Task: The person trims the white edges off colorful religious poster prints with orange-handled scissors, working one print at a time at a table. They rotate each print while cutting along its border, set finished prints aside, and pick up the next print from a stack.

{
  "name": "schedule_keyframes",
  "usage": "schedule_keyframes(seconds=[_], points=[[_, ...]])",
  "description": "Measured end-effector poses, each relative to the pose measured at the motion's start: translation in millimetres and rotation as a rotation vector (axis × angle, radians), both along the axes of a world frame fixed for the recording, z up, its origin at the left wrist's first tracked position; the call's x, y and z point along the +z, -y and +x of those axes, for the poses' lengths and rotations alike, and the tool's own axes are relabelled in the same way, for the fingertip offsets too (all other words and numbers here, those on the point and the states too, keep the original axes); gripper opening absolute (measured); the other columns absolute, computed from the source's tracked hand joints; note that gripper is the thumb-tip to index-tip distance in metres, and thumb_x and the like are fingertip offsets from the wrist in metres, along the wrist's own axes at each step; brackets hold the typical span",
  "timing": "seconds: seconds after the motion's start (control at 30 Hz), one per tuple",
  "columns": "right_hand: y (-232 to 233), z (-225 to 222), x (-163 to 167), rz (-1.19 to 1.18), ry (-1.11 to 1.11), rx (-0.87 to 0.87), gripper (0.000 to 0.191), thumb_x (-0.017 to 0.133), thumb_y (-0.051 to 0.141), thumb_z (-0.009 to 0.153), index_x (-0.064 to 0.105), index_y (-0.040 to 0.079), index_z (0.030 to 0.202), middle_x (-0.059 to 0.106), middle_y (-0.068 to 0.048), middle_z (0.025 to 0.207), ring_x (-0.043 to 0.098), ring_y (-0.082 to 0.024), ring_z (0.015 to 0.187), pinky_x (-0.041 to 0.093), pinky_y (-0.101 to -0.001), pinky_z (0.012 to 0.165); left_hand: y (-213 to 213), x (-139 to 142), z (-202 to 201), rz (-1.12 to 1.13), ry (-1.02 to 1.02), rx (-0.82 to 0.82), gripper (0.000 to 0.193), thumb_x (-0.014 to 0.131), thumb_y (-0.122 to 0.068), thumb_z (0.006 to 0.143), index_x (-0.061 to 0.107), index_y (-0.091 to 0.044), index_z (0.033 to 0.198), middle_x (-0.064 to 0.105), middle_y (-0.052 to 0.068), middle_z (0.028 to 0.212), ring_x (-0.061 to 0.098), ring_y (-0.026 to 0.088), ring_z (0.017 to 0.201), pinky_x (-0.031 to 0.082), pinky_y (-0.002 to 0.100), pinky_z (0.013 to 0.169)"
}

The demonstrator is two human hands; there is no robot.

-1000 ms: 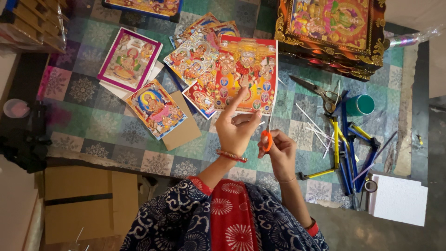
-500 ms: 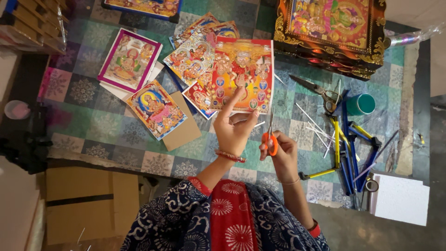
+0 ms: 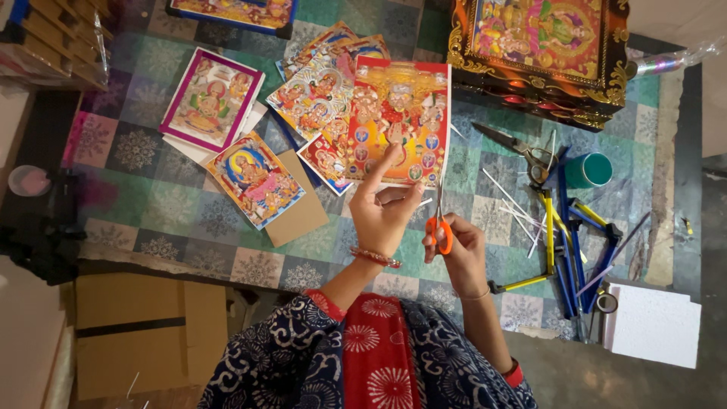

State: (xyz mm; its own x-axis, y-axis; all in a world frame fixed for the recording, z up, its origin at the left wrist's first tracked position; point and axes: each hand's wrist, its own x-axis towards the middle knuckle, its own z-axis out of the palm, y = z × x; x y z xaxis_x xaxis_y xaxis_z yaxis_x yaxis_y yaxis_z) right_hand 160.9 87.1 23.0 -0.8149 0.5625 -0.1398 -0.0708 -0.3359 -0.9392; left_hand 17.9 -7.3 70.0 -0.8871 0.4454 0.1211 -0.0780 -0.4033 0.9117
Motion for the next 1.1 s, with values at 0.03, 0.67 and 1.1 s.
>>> schedule_keyframes(seconds=[0.03,0.67,1.1], points=[[-0.5,0.0,0.1,-0.003,0.003,-0.006,0.025,0.067,0.022,0.099,0.065,-0.003,0.095,0.070,-0.010,0.082,0.064,-0.016,0.061,0.054,-0.0303,0.058,-0.4,0.3,1.3,-0.023,-0.009,0.007,0.063,0.075,0.008,0.088,0.055,0.000,0.146,0.056,0.016,0.154,0.074,0.012,0.094,0.063,0.023,0.077],[-19.4,1.2,2.5,0.020,0.000,0.048,0.028,0.068,0.026,0.099,0.065,-0.002,0.097,0.071,-0.011,0.088,0.066,-0.016,0.068,0.057,-0.0319,0.064,11.1,27.6,4.4,-0.111,-0.167,-0.078,0.067,0.073,0.004,0.088,0.053,-0.008,0.152,0.062,0.010,0.150,0.071,0.009,0.104,0.062,0.026,0.085],[-18.5,-1.2,10.6,-0.016,-0.007,0.091,0.034,0.069,0.033,0.097,0.065,-0.001,0.103,0.070,-0.011,0.096,0.067,-0.017,0.081,0.061,-0.0369,0.073,11.3,29.3,5.0,-0.081,-0.020,-0.174,0.071,0.072,0.005,0.087,0.050,-0.009,0.153,0.069,0.005,0.136,0.072,0.007,0.088,0.062,0.026,0.076]])
